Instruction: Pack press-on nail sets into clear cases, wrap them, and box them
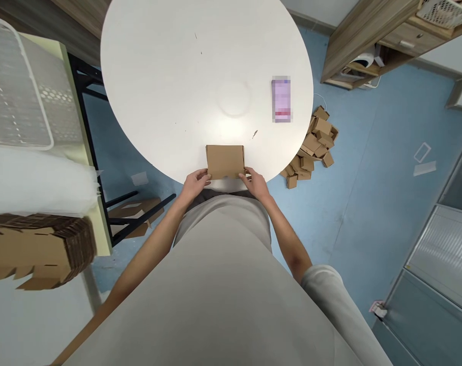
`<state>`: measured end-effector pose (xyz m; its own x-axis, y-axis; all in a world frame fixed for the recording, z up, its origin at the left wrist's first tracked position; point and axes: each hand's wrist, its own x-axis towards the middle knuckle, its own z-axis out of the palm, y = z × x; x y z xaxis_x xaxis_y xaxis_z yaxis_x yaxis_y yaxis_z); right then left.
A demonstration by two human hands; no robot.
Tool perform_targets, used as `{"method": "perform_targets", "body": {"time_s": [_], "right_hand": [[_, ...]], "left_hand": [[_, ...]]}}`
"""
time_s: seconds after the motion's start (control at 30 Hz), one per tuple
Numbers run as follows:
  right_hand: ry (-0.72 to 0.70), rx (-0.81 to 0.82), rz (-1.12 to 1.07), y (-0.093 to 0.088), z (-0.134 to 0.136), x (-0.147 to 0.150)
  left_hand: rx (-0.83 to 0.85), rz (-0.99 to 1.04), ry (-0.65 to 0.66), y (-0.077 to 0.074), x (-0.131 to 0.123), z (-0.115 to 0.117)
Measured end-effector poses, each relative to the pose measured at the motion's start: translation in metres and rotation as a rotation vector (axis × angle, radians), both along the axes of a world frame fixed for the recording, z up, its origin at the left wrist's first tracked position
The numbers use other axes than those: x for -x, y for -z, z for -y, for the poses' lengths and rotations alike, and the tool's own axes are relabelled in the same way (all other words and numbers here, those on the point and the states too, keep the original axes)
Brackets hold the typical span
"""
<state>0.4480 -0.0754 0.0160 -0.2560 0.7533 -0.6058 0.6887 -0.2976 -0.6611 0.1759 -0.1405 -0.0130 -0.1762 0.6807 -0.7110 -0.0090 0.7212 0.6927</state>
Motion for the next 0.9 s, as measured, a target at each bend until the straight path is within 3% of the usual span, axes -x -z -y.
{"method": "perform_targets", "body": {"time_s": [0.13, 0.3, 0.47, 0.9], "right_hand": [[0.11, 0.008, -0.004, 0.011, 0.0, 0.003], [0.273, 0.134, -0.036, 0.024, 0.001, 0.007], [0.324, 0.2, -0.068, 0.036, 0.006, 0.006], [0.305, 0.198, -0.029, 0.054, 0.01, -0.001]], "left_hand": [[0.052, 0.066, -0.155, 0.002, -0.009, 0.001], [0.137, 0.091, -0.211, 0.011, -0.019, 0.0], [0.15, 0.088, -0.255, 0.023, -0.025, 0.004], [0.137, 0.053, -0.174, 0.034, -0.028, 0.01]]}}
